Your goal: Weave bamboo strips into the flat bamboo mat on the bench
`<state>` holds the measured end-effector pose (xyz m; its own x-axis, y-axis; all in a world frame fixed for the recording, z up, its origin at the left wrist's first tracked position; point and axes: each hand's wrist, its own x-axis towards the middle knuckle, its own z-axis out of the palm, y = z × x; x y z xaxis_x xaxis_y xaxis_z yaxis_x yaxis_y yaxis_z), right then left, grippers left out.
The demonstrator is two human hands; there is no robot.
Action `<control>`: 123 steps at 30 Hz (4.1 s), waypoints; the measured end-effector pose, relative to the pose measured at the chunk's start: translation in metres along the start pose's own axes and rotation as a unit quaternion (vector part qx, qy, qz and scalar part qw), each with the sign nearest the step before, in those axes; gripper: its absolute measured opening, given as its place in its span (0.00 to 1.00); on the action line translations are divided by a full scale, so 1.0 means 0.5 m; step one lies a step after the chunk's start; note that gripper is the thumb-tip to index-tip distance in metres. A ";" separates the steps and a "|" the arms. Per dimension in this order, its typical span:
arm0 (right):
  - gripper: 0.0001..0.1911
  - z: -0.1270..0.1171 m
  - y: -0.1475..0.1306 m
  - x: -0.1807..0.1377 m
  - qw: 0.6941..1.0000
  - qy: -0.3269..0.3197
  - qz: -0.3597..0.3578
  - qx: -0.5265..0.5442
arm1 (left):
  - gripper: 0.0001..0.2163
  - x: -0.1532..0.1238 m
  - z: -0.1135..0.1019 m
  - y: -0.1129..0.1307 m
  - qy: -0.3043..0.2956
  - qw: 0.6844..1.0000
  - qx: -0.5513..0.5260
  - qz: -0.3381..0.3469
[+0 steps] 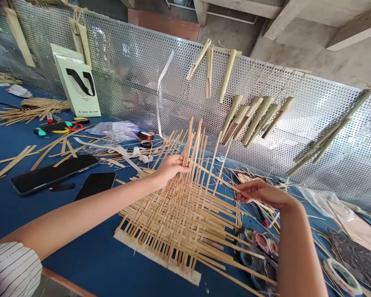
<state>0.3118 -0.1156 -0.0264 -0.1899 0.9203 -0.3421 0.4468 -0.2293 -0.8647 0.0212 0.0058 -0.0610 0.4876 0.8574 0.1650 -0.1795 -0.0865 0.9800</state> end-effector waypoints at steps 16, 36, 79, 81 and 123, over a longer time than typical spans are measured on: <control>0.15 0.004 -0.017 -0.008 0.999 0.005 -0.003 -0.039 | 0.16 -0.008 0.003 -0.003 -0.011 0.993 0.111 0.038; 0.14 0.000 -0.008 -0.004 1.000 0.002 -0.012 -0.016 | 0.07 -0.015 0.005 0.016 -0.023 0.997 0.069 0.037; 0.14 -0.002 -0.021 -0.014 0.999 0.001 -0.029 -0.014 | 0.15 -0.020 0.003 0.040 -0.089 0.994 0.039 0.054; 0.13 -0.001 -0.024 -0.016 0.999 -0.001 -0.033 -0.016 | 0.16 -0.022 0.003 0.035 -0.081 0.991 0.068 0.076; 0.15 0.012 -0.060 -0.033 0.995 -0.013 0.004 -0.095 | 0.14 -0.017 0.004 0.007 -0.043 0.992 0.090 0.083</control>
<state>0.2963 -0.1257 0.0032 -0.2076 0.9094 -0.3604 0.6045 -0.1704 -0.7782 0.0183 -0.0029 -0.0589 0.5366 0.7783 0.3262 -0.1110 -0.3181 0.9415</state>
